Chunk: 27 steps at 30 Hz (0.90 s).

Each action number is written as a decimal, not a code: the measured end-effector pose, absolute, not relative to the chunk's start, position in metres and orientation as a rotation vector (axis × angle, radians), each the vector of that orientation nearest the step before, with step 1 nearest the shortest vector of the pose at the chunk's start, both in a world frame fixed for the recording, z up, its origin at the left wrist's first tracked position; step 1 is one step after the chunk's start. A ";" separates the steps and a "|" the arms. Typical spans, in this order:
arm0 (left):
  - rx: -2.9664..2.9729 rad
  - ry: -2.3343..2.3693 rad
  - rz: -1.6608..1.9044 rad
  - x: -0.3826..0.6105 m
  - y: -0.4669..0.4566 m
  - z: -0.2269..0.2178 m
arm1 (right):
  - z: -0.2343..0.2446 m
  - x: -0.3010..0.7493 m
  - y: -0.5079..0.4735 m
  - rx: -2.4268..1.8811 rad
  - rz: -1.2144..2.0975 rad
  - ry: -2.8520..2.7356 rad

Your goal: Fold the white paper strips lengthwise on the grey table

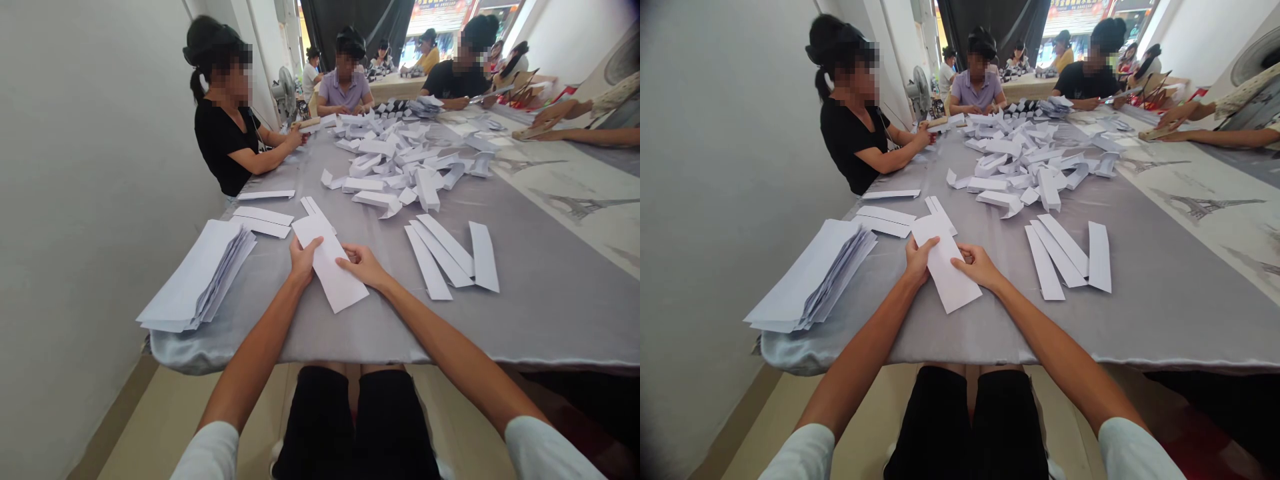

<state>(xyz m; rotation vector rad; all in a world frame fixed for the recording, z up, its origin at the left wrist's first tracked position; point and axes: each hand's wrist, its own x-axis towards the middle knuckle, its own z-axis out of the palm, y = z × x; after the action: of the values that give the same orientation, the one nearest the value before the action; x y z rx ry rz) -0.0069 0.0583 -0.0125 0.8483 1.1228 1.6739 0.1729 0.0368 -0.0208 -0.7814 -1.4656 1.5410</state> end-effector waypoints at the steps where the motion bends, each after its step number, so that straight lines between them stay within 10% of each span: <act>1: 0.838 1.135 1.706 -0.009 0.061 -0.013 | -0.022 0.174 0.037 -0.798 1.534 -1.489; 18: 0.776 1.274 2.030 -0.037 0.082 -0.027 | -0.017 0.176 0.036 -0.884 1.325 -1.544; 27: 0.850 1.009 1.541 -0.019 0.064 -0.014 | -0.015 0.175 0.041 -0.819 1.493 -1.367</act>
<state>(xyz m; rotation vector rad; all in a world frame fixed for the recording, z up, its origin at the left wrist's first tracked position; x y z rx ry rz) -0.0191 0.0637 -0.0143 0.8500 1.0094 1.5408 0.1745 0.0406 -0.0148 -0.8192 -1.3671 1.4935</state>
